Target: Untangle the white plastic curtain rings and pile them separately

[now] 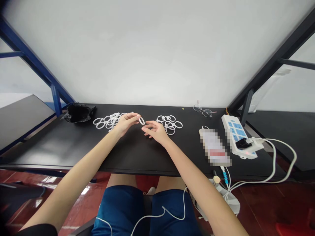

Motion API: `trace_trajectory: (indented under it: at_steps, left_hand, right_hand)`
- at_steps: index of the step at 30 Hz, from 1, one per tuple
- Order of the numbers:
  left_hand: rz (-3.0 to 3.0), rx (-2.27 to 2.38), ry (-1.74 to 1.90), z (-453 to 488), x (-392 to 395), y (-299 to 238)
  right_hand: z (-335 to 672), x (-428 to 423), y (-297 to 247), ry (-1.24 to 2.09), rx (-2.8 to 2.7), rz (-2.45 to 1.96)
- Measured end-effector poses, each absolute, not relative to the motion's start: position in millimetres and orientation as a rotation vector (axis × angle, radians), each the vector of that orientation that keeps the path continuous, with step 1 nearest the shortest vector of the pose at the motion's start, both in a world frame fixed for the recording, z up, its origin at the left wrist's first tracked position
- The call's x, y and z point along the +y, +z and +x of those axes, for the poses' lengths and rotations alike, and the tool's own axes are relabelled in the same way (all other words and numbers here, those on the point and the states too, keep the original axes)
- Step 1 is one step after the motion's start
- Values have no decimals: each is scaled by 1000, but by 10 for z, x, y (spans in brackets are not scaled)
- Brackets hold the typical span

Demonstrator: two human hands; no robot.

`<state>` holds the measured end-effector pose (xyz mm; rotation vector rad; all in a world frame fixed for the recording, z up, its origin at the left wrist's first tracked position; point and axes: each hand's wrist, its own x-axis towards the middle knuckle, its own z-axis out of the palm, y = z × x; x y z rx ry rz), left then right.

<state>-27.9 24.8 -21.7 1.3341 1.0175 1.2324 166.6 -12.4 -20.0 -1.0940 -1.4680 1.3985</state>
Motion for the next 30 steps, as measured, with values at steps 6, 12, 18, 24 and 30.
trace_trajectory:
  at_steps: [6, 12, 18, 24, 30]
  left_hand:
    - [2036, 1364, 1330, -545, 352, -170]
    - [2283, 1548, 1309, -795, 384, -131]
    - [2299, 1646, 1303, -983, 392, -105]
    - [2321, 1763, 1197, -995, 379, -101]
    - [2251, 2012, 1046, -1092, 412, -177]
  right_hand:
    - [1666, -104, -239, 1385, -1469, -1121]
    - [1658, -106, -244, 1381, -1495, -1152]
    - [1669, -118, -212, 1369, -1499, -1182]
    - [1674, -104, -243, 1348, -1486, -1169]
    - [1713, -84, -231, 1285, -1394, -1153]
